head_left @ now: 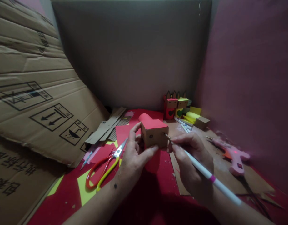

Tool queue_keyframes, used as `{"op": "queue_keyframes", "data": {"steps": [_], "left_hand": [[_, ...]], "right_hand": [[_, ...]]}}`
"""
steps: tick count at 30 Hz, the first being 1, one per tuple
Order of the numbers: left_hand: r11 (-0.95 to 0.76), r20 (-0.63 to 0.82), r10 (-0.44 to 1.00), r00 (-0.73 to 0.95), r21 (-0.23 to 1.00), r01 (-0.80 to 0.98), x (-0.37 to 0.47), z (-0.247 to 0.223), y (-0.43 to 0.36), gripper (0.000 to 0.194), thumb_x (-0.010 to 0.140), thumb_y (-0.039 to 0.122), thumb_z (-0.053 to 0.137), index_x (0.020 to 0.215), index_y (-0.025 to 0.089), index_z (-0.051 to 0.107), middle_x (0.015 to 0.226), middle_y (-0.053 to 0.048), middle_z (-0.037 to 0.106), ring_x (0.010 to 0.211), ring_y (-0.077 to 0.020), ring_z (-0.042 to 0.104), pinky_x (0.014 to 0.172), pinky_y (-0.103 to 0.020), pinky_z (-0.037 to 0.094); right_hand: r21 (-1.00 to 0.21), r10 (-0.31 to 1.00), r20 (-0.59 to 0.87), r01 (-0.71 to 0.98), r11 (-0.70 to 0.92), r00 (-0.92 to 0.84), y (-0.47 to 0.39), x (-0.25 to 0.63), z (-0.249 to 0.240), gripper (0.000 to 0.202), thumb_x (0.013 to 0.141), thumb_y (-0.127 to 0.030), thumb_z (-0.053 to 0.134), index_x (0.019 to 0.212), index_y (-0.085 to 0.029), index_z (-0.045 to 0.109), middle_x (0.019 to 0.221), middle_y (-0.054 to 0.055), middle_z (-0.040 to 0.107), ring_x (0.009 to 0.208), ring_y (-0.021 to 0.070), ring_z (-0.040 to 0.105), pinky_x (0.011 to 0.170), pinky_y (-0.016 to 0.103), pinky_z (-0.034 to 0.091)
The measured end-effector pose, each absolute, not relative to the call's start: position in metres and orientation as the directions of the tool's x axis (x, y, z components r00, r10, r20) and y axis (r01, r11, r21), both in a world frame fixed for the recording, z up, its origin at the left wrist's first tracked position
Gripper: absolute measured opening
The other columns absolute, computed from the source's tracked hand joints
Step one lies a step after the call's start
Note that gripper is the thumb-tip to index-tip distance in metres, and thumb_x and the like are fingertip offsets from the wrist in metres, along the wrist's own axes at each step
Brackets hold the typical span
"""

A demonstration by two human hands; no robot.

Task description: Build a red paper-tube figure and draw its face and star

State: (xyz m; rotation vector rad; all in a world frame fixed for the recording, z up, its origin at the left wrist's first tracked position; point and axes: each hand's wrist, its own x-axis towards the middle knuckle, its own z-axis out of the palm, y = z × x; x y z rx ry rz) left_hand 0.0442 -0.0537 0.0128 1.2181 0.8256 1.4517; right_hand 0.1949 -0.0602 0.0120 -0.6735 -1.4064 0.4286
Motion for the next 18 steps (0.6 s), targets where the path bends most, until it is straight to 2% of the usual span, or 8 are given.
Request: {"op": "queue_keyframes", "data": {"steps": [8,18], "left_hand": [[-0.239,0.255,0.967,0.029,0.936,-0.259,0.0441,0.0127,-0.0544,0.084,0.078,0.028,0.079,0.146,0.031,0.031,0.120,-0.010,0.065,0.116,-0.0336,0.063,0.105,-0.054,0.044],[-0.237,0.253,0.967,0.028,0.935,-0.265,0.0443,0.0120,-0.0533,0.082,0.078,0.028,0.080,0.145,0.032,0.032,0.118,-0.009,0.066,0.115,-0.0326,0.064,0.105,-0.053,0.045]], "right_hand": [[-0.648,0.638,0.762,0.116,0.753,0.112,-0.0606,0.1957,0.0113,0.012,0.089,-0.013,0.057,0.091,-0.024,0.061,0.080,-0.004,0.064,0.059,0.0088,0.057,0.052,0.021,0.048],[-0.638,0.631,0.770,0.102,0.763,0.100,-0.0612,0.1968,0.0102,0.014,0.089,-0.011,0.057,0.091,-0.024,0.061,0.081,-0.003,0.063,0.065,0.0094,0.060,0.056,0.021,0.050]]}}
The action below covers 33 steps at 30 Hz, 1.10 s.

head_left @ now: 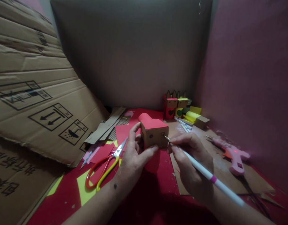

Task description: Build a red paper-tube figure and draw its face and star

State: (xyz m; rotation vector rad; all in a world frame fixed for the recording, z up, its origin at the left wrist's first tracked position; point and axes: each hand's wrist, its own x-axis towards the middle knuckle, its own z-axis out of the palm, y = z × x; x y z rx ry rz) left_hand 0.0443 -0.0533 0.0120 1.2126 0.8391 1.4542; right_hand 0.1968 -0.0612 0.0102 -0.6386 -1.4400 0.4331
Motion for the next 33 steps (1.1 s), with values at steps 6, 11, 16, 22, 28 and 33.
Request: {"op": "queue_keyframes", "data": {"steps": [6,11,16,22,28,33], "left_hand": [[-0.231,0.247,0.968,0.029,0.934,-0.272,0.0441,0.0123,-0.0538,0.081,0.078,0.028,0.080,0.144,0.033,0.033,0.119,-0.008,0.065,0.117,-0.0323,0.063,0.107,-0.053,0.044],[-0.235,0.254,0.966,0.037,0.932,-0.276,0.0439,0.0094,-0.0520,0.081,0.078,0.030,0.080,0.143,0.033,0.033,0.120,-0.008,0.064,0.118,-0.0328,0.062,0.107,-0.053,0.044],[-0.237,0.257,0.966,0.038,0.930,-0.281,0.0447,0.0087,-0.0518,0.085,0.076,0.032,0.082,0.144,0.032,0.031,0.120,-0.009,0.064,0.118,-0.0334,0.062,0.108,-0.054,0.043],[-0.236,0.254,0.967,0.033,0.932,-0.275,0.0446,0.0121,-0.0537,0.084,0.076,0.029,0.081,0.144,0.031,0.032,0.120,-0.010,0.066,0.118,-0.0336,0.062,0.103,-0.050,0.049],[-0.221,0.240,0.970,0.039,0.938,-0.266,0.0435,0.0148,-0.0546,0.084,0.076,0.029,0.080,0.145,0.032,0.032,0.120,-0.010,0.067,0.117,-0.0342,0.062,0.093,-0.046,0.054],[-0.246,0.262,0.965,0.028,0.935,-0.254,0.0443,0.0135,-0.0550,0.082,0.076,0.030,0.080,0.143,0.031,0.033,0.118,-0.009,0.067,0.118,-0.0335,0.062,0.100,-0.049,0.050]], "right_hand": [[-0.638,0.630,0.770,0.102,0.763,0.100,-0.0603,0.1947,0.0110,0.015,0.088,-0.010,0.056,0.091,-0.024,0.060,0.082,-0.004,0.064,0.065,0.0082,0.059,0.057,0.019,0.049],[-0.639,0.631,0.769,0.114,0.761,0.104,-0.0602,0.1930,0.0090,0.016,0.088,-0.010,0.056,0.092,-0.025,0.060,0.083,-0.004,0.063,0.060,0.0080,0.054,0.054,0.021,0.047],[-0.620,0.612,0.785,0.103,0.778,0.100,-0.0615,0.1931,0.0088,0.017,0.088,-0.010,0.056,0.093,-0.025,0.060,0.081,-0.004,0.063,0.058,0.0082,0.055,0.052,0.021,0.047],[-0.632,0.622,0.775,0.135,0.763,0.110,-0.0636,0.1925,0.0124,0.016,0.088,-0.010,0.057,0.092,-0.025,0.061,0.084,-0.002,0.065,0.068,0.0118,0.061,0.060,0.025,0.053],[-0.643,0.636,0.762,0.025,0.766,0.122,-0.0617,0.1920,0.0093,0.017,0.088,-0.010,0.057,0.094,-0.024,0.062,0.086,-0.001,0.064,0.071,0.0126,0.061,0.062,0.026,0.052],[-0.638,0.636,0.759,-0.032,0.769,0.141,-0.0588,0.1922,0.0074,0.017,0.088,-0.010,0.057,0.094,-0.024,0.062,0.084,-0.002,0.063,0.074,0.0123,0.061,0.064,0.025,0.052]]}}
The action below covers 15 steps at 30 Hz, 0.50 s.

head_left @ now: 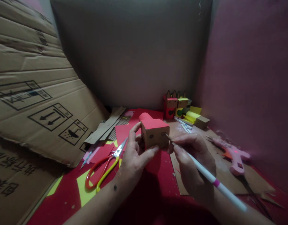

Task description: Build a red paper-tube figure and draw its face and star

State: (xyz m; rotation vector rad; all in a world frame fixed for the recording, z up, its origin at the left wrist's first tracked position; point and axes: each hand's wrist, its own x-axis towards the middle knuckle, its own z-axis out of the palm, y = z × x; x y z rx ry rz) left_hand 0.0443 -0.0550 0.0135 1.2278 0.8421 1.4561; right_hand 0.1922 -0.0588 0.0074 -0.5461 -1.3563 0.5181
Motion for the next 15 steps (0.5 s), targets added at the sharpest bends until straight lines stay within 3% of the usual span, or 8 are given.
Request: {"op": "queue_keyframes", "data": {"steps": [15], "left_hand": [[-0.242,0.264,0.963,0.056,0.937,-0.252,0.0439,0.0150,-0.0562,0.081,0.078,0.029,0.079,0.144,0.032,0.032,0.120,-0.009,0.065,0.118,-0.0325,0.062,0.105,-0.052,0.046]], "right_hand": [[-0.615,0.608,0.787,0.063,0.786,0.105,-0.0623,0.1928,0.0096,0.017,0.089,-0.011,0.056,0.097,-0.025,0.060,0.086,-0.001,0.064,0.071,0.0125,0.061,0.062,0.026,0.053]]}}
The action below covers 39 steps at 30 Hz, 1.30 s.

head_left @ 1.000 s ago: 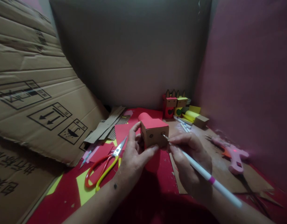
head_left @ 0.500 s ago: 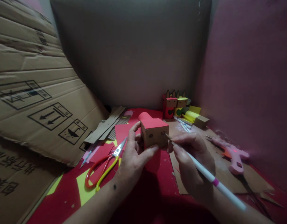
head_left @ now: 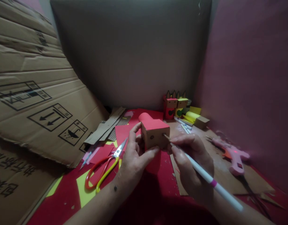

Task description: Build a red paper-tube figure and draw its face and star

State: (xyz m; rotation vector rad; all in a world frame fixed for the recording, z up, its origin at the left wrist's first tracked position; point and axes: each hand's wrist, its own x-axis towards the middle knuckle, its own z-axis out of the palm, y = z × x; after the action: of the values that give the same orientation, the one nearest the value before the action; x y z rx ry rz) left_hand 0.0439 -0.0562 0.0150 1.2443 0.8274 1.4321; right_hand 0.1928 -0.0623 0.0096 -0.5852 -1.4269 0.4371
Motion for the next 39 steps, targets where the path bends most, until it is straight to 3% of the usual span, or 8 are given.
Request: {"op": "queue_keyframes", "data": {"steps": [15,21,33,39], "left_hand": [[-0.244,0.261,0.964,0.044,0.942,-0.229,0.0447,0.0145,-0.0562,0.079,0.079,0.030,0.078,0.143,0.032,0.032,0.119,-0.008,0.066,0.116,-0.0318,0.063,0.104,-0.052,0.047],[-0.227,0.245,0.969,0.040,0.941,-0.250,0.0444,0.0153,-0.0555,0.080,0.077,0.029,0.079,0.143,0.032,0.033,0.121,-0.010,0.066,0.117,-0.0330,0.063,0.101,-0.049,0.050],[-0.243,0.259,0.965,0.039,0.940,-0.241,0.0441,0.0124,-0.0545,0.080,0.079,0.030,0.079,0.144,0.032,0.032,0.122,-0.010,0.065,0.119,-0.0336,0.062,0.108,-0.054,0.043],[-0.238,0.252,0.967,0.031,0.942,-0.237,0.0434,0.0144,-0.0543,0.079,0.079,0.030,0.079,0.143,0.030,0.033,0.118,-0.010,0.066,0.116,-0.0332,0.064,0.099,-0.048,0.049]], "right_hand": [[-0.638,0.627,0.769,0.092,0.764,0.125,-0.0623,0.1921,0.0105,0.016,0.090,-0.011,0.056,0.096,-0.025,0.060,0.082,-0.003,0.064,0.063,0.0098,0.059,0.057,0.023,0.051],[-0.633,0.622,0.773,0.075,0.771,0.128,-0.0606,0.1918,0.0113,0.013,0.091,-0.013,0.056,0.095,-0.024,0.060,0.085,-0.001,0.064,0.070,0.0114,0.062,0.061,0.025,0.053],[-0.650,0.641,0.759,0.063,0.758,0.117,-0.0604,0.1939,0.0094,0.011,0.093,-0.015,0.055,0.096,-0.025,0.060,0.079,-0.002,0.063,0.064,0.0113,0.060,0.052,0.024,0.048],[-0.651,0.643,0.757,0.051,0.758,0.117,-0.0592,0.1932,0.0098,0.012,0.092,-0.013,0.054,0.094,-0.024,0.059,0.078,-0.003,0.060,0.067,0.0113,0.058,0.056,0.024,0.048]]}}
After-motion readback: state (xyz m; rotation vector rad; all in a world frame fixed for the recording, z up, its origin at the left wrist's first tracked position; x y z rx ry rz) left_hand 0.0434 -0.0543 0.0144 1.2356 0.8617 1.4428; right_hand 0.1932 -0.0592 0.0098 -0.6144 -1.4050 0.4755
